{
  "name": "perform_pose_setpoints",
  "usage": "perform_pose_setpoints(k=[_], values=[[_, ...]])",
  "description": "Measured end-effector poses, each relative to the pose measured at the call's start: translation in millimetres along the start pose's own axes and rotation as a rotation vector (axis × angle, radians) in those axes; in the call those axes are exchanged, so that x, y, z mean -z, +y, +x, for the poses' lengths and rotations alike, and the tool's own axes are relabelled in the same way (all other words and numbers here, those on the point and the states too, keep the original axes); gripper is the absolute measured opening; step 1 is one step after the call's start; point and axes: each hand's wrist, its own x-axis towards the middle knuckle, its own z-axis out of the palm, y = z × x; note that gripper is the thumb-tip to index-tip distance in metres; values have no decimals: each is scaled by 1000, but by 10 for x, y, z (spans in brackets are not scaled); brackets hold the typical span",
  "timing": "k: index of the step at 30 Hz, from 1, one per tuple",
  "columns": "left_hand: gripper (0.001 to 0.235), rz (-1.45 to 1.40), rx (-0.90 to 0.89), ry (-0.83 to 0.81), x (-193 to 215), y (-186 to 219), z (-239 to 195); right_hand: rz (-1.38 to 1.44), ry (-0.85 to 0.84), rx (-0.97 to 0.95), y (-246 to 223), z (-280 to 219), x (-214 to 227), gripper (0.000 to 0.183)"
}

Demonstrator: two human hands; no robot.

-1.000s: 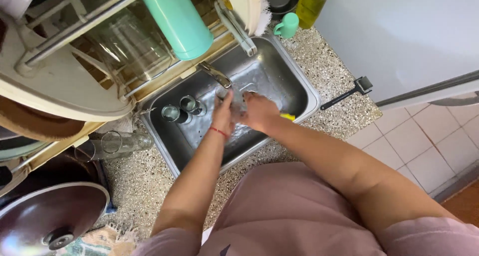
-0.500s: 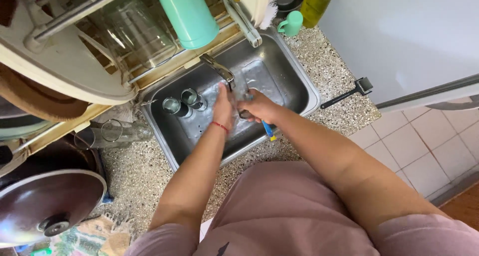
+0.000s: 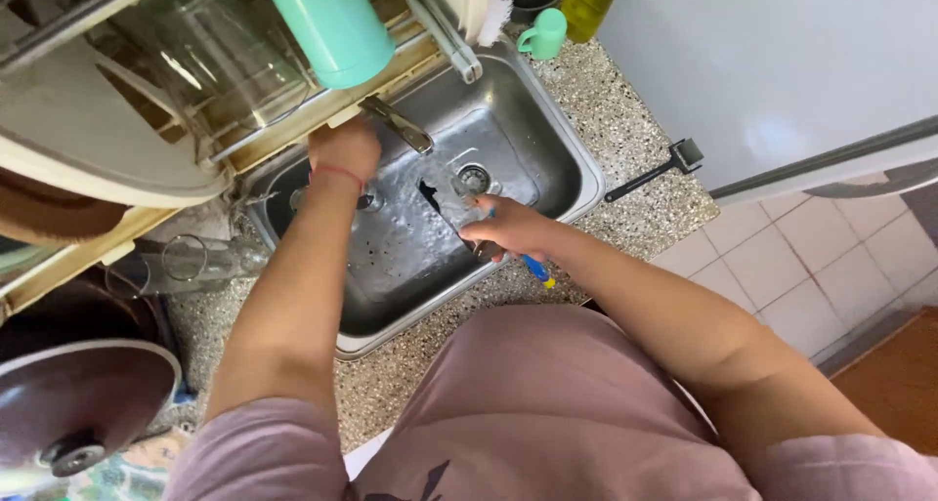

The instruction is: Washing a glass in a sink using a toothbrush and running water, focusing on scrubbing the rim and interior.

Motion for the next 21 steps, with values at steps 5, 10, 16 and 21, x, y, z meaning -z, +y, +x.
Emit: perform_pose_setpoints(k=[5,10,16,21], values=[[38,-1320,1082,-212,1898,1200,-496,177,70,-31,28,-134,-186,86],[44,-2226,1425,-568,2430,1786,-727,177,96,-81,124,-143,-451,90],[64,-2369,1437,-541,2387,1579,-931,105,-56,-10,311,-598,-497,92],[51,-2540,1281,-676,2606,1524,-1084,-335,142,104,404,-676,-229,56]])
